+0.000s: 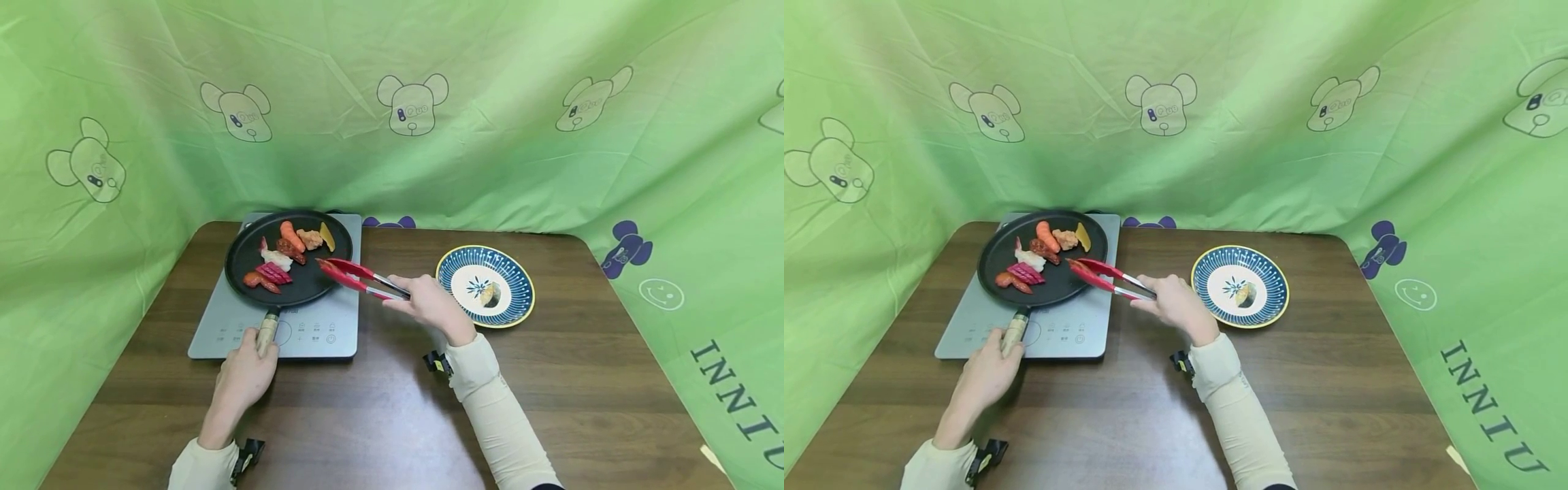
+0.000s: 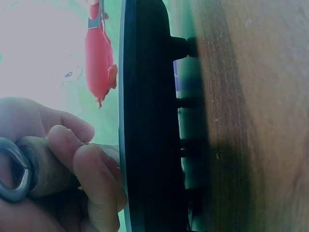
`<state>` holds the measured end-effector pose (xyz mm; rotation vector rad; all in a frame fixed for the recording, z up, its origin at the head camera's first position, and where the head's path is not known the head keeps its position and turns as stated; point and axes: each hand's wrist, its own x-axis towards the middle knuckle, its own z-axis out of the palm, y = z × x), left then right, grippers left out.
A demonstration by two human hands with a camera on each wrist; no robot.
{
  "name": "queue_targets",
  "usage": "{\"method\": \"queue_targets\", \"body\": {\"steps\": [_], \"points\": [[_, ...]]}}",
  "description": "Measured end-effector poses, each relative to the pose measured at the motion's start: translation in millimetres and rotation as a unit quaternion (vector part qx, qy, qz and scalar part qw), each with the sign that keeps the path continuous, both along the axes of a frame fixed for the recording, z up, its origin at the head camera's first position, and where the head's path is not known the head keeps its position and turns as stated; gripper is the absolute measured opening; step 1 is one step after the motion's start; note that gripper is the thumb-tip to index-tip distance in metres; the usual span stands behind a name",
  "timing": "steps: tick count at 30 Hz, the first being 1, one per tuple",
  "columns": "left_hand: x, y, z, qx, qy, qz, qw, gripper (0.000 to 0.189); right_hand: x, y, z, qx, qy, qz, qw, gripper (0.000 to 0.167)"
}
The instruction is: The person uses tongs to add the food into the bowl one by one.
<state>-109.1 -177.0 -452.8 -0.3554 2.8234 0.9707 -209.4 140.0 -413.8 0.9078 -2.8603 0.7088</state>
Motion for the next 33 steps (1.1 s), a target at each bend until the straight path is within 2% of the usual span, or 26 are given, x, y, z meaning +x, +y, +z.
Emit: {"method": "queue_targets", "body": {"steps": [7, 16, 33], "points": [[0.1, -0.1, 1.0, -0.001, 0.002, -0.001, 1.0000, 0.052, 0.7, -8.6, -3.1, 0.018, 0.001, -0.010, 0.9998, 0.043], [1.1, 0.1, 1.6, 0.005, 0.008, -0.005, 0.9999, 0.051, 1.0, -17.0, -5.6, 0.021, 0.007, -0.002, 0.9998, 0.049], [1.6, 0.9, 0.4, 0.006, 0.011, -0.001, 0.9999, 0.050, -9.4, -36.1, -13.9, 0.010, -0.031, 0.013, 0.9994, 0.049]]}}
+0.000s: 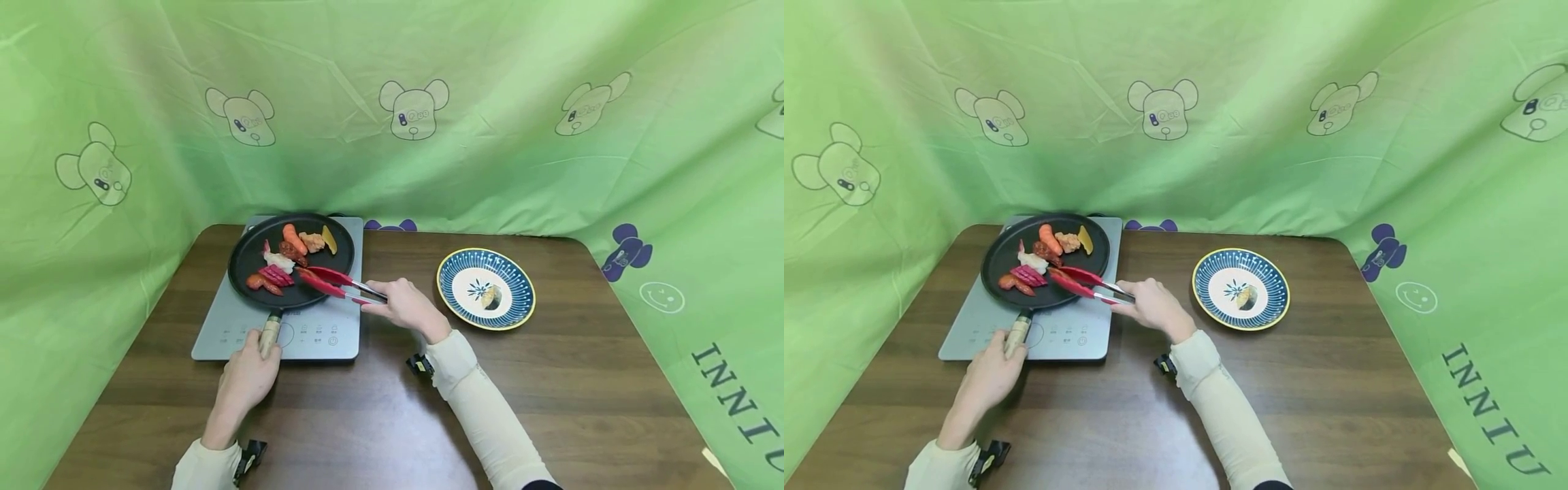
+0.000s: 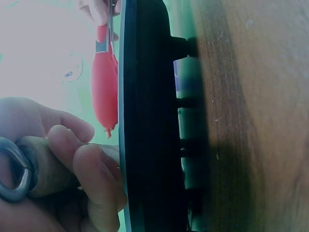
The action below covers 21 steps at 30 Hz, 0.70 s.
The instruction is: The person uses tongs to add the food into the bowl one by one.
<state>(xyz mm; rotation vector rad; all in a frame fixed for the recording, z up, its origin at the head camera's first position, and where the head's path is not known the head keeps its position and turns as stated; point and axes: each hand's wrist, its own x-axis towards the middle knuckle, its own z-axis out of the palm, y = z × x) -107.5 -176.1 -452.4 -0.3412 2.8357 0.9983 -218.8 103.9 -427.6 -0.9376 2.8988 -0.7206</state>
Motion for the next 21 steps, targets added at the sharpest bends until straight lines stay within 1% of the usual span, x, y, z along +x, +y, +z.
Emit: {"method": "queue_targets", "body": {"steps": [7, 12, 18, 21], "points": [[1.1, -1.4, -0.7, -0.005, 0.001, 0.001, 1.0000, 0.051, -4.4, -10.1, 0.1, -0.011, -0.001, 0.018, 0.9998, 0.047], [0.0, -1.4, -0.5, -0.001, 0.001, -0.001, 1.0000, 0.052, -6.6, -16.8, 6.7, -0.027, 0.000, 0.028, 0.9992, 0.040], [0.7, -1.1, -0.2, -0.002, 0.003, 0.000, 1.0000, 0.050, -7.0, -24.0, 13.7, -0.011, -0.007, 0.030, 0.9995, 0.034], [1.0, -1.0, -1.0, -0.003, 0.003, -0.001, 1.0000, 0.049, -6.8, -27.4, 14.7, -0.004, -0.011, 0.027, 0.9996, 0.036]]}}
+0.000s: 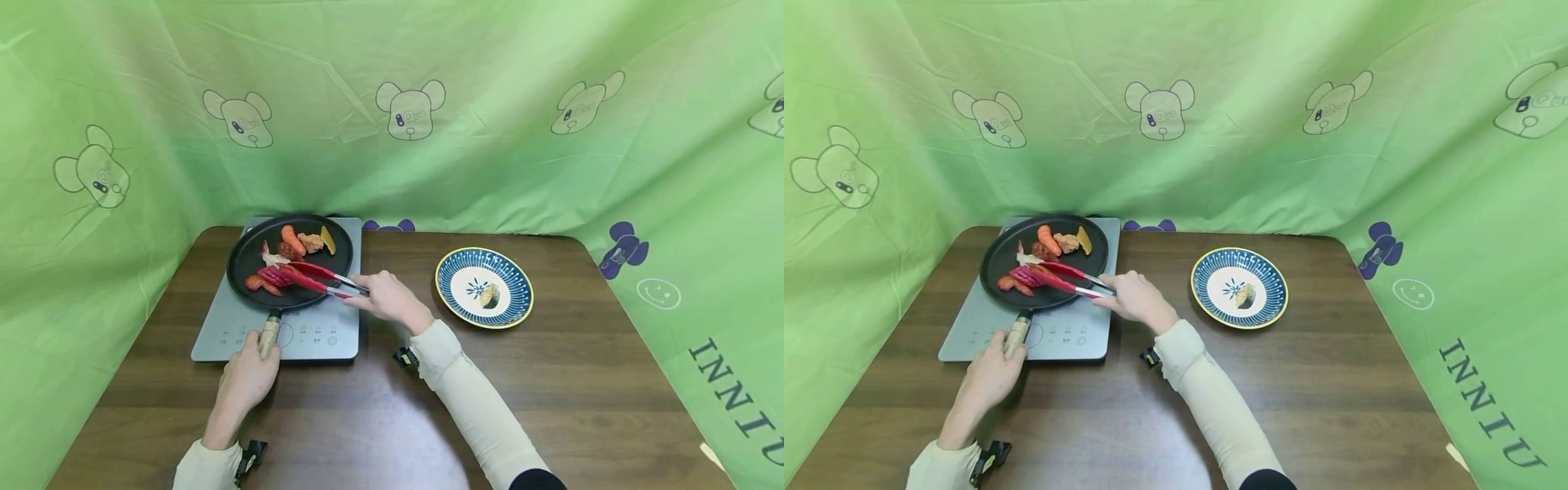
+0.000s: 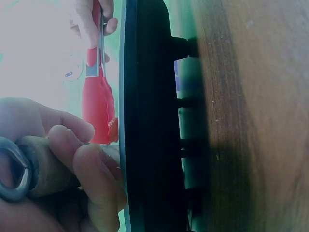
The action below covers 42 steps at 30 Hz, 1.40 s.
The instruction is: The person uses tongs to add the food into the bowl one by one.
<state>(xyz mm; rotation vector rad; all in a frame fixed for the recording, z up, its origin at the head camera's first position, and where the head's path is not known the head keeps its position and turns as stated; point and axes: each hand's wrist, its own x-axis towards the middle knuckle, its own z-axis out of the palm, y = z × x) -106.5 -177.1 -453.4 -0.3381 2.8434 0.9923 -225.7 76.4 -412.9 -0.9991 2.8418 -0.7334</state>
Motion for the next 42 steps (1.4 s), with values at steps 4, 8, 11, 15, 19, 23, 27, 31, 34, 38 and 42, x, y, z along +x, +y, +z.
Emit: {"method": "queue_targets", "body": {"steps": [4, 8, 11, 15, 19, 23, 27, 31, 34, 38, 42], "points": [[0.0, 0.6, -0.1, 0.001, -0.002, 0.000, 1.0000, 0.049, -1.4, -4.2, 0.4, 0.008, 0.000, -0.011, 0.9999, 0.044], [-0.2, 1.1, 1.0, 0.003, -0.003, 0.002, 1.0000, 0.050, -3.5, -6.9, 1.8, 0.015, 0.001, -0.024, 0.9996, 0.050], [0.4, 1.1, 1.7, 0.003, -0.003, 0.003, 1.0000, 0.050, -5.3, -8.2, 2.3, 0.016, -0.004, -0.036, 0.9992, 0.051], [0.6, 1.4, 1.8, 0.003, -0.005, 0.004, 1.0000, 0.051, -7.0, -9.8, 1.6, 0.015, -0.009, -0.047, 0.9987, 0.050], [0.0, 2.1, 1.0, 0.005, -0.008, 0.005, 0.9999, 0.051, -8.3, -11.0, -0.5, 0.005, 0.006, -0.052, 0.9986, 0.044], [-0.4, 2.4, 0.7, 0.003, -0.005, 0.007, 1.0000, 0.051, -10.6, -12.1, -1.3, -0.001, 0.016, -0.066, 0.9977, 0.041], [-0.7, 2.1, 0.5, 0.002, -0.003, 0.006, 1.0000, 0.051, -13.3, -13.2, -1.1, 0.002, 0.006, -0.087, 0.9962, 0.045], [-0.4, 1.8, 0.4, 0.004, -0.003, 0.003, 1.0000, 0.050, -15.4, -13.7, -1.3, 0.001, -0.003, -0.100, 0.9950, 0.045], [-0.1, 1.6, 0.3, 0.003, -0.004, 0.002, 1.0000, 0.050, -16.7, -14.4, -1.2, -0.002, -0.007, -0.103, 0.9947, 0.043], [-0.1, 1.7, 0.2, 0.002, -0.004, 0.001, 1.0000, 0.050, -19.3, -16.1, -1.0, 0.004, -0.003, -0.100, 0.9950, 0.040], [-0.4, 1.9, 0.5, 0.000, -0.004, 0.002, 1.0000, 0.050, -22.3, -17.8, -0.7, 0.011, 0.004, -0.099, 0.9950, 0.037]]}}
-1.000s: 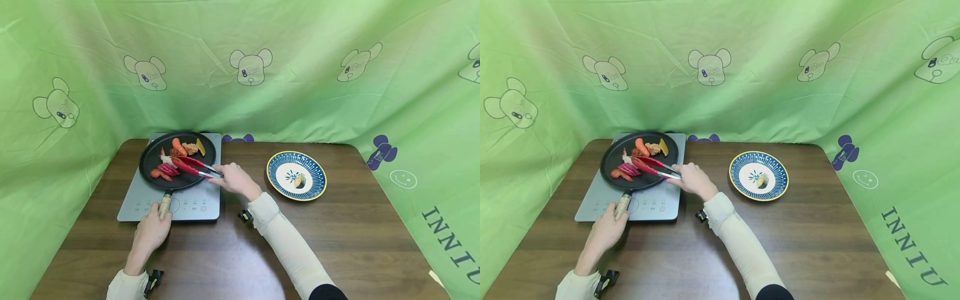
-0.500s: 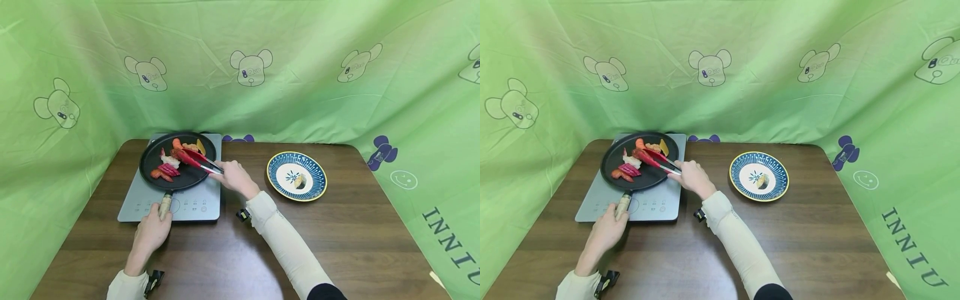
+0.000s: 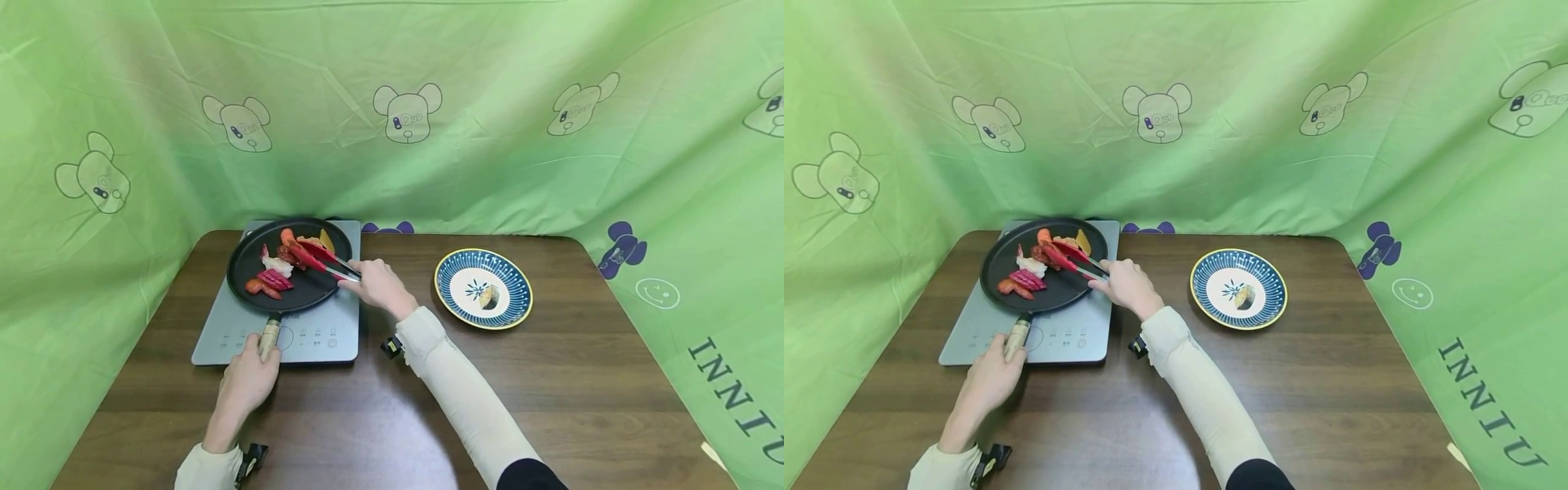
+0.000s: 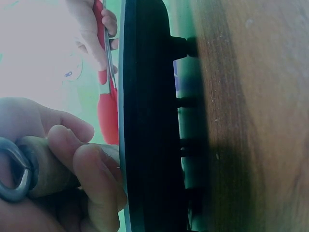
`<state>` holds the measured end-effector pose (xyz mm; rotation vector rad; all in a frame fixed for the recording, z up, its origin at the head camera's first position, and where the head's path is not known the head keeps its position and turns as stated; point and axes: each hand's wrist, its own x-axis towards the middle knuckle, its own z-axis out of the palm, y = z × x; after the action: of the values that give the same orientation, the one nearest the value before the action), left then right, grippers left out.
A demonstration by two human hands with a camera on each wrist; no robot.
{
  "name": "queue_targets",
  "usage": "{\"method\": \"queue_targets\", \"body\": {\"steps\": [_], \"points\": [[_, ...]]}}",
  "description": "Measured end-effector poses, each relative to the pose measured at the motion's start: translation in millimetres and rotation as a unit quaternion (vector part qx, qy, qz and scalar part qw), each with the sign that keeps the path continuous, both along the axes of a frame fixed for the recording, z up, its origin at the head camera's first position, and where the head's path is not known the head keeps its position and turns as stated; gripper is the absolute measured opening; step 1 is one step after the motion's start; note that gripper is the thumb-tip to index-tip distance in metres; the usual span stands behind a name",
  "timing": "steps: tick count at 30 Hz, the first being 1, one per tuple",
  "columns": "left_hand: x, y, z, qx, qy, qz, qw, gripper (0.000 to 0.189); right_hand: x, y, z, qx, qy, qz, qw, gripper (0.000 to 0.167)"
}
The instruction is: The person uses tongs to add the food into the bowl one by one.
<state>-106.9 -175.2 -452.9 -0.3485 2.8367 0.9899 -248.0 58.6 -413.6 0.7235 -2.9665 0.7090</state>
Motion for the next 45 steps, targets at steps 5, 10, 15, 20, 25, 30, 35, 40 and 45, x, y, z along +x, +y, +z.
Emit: {"method": "queue_targets", "body": {"steps": [5, 10, 15, 20, 25, 30, 35, 40, 45], "points": [[0.0, -0.2, -0.7, 0.000, 0.000, 0.001, 1.0000, 0.050, -2.1, -2.5, 1.2, 0.006, -0.007, -0.005, 0.9999, 0.038], [0.6, -0.4, -0.4, -0.001, -0.002, 0.001, 1.0000, 0.052, -3.7, -3.9, 3.6, 0.007, -0.023, -0.014, 0.9996, 0.043], [1.1, -1.0, 0.2, -0.003, 0.000, 0.000, 1.0000, 0.052, -5.1, -4.5, 3.1, 0.008, -0.028, -0.020, 0.9994, 0.046], [1.5, -1.2, 0.0, -0.003, 0.001, -0.004, 1.0000, 0.051, -5.4, -3.2, -0.9, 0.016, -0.027, -0.022, 0.9993, 0.045], [1.0, -1.2, 0.6, -0.001, 0.003, -0.005, 1.0000, 0.054, -4.1, 0.1, 0.7, 0.005, -0.034, -0.026, 0.9991, 0.045], [0.9, -1.0, 0.9, -0.001, 0.002, -0.003, 1.0000, 0.053, -3.1, 5.9, 4.4, -0.007, -0.025, -0.030, 0.9992, 0.044], [1.4, -1.2, 0.5, -0.003, 0.003, -0.004, 1.0000, 0.050, -0.2, 14.1, 9.0, -0.009, -0.002, -0.040, 0.9992, 0.044], [1.4, -1.6, 0.2, 0.000, 0.004, -0.010, 0.9999, 0.051, 4.3, 26.7, 13.0, -0.005, 0.018, -0.044, 0.9988, 0.033], [1.6, -1.9, 0.7, -0.001, 0.004, -0.010, 0.9999, 0.052, 11.9, 41.8, 19.9, -0.003, 0.045, -0.037, 0.9983, 0.031]]}}
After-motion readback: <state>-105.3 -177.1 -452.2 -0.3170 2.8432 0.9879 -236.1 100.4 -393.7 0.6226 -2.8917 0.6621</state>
